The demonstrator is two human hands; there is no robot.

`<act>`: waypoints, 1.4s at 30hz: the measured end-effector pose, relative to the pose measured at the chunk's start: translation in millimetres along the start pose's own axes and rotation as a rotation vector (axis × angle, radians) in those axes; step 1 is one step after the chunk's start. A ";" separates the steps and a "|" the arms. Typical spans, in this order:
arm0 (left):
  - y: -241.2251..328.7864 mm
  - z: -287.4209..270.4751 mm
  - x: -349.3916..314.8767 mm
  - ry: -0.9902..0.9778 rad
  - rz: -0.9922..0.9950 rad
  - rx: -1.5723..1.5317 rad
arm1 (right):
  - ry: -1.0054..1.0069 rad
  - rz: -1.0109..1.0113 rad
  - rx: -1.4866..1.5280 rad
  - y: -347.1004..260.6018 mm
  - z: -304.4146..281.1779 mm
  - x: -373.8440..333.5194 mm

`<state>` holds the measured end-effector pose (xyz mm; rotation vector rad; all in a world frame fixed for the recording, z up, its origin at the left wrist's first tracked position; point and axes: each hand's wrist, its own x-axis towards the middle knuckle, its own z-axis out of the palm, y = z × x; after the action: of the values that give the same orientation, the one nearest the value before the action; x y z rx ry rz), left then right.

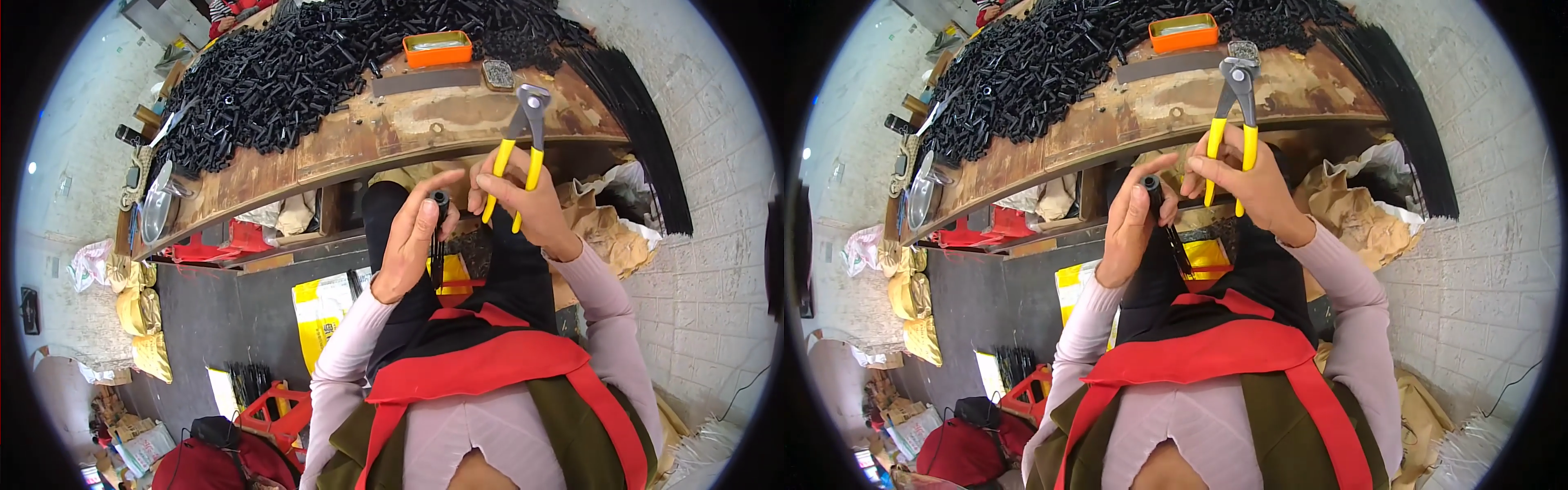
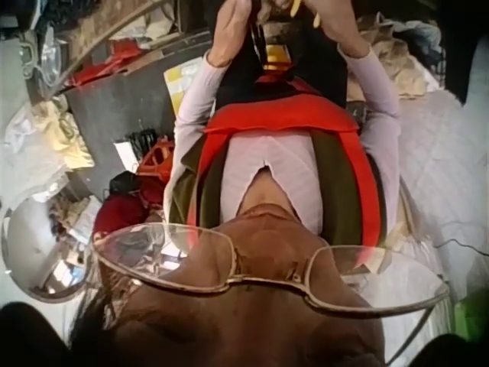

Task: Assembling and clipping long black rods together at a production workbench.

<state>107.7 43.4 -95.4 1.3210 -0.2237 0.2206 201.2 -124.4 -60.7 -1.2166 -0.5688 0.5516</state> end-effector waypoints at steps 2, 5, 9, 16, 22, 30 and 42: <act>1.6 4.0 -3.0 0.030 0.016 -0.003 | 0.028 -0.119 -0.167 2.1 5.2 -10.4; 0.9 2.9 -0.4 -0.045 -0.022 -0.044 | 0.012 -0.286 -0.272 3.5 7.7 -21.1; 1.3 8.8 0.8 -0.125 -0.029 -0.042 | 0.014 -0.493 -0.331 4.9 6.4 -24.0; 2.6 13.2 4.2 -0.135 -0.026 -0.016 | -0.002 -0.476 -0.299 2.6 6.1 -26.5; 1.6 16.0 5.9 -0.136 -0.023 -0.029 | 0.028 -0.462 -0.359 5.1 -1.0 -27.2; 6.5 17.9 6.5 -0.101 -0.030 0.024 | -0.013 -0.587 -0.502 5.9 -3.7 -21.3; 10.1 8.3 5.7 -0.077 -0.003 0.046 | -0.115 -0.592 -0.554 4.4 -2.8 -6.6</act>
<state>110.0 37.8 -82.4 1.3769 -0.2830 0.1737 197.8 -129.6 -66.3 -1.4477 -1.1811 -0.0533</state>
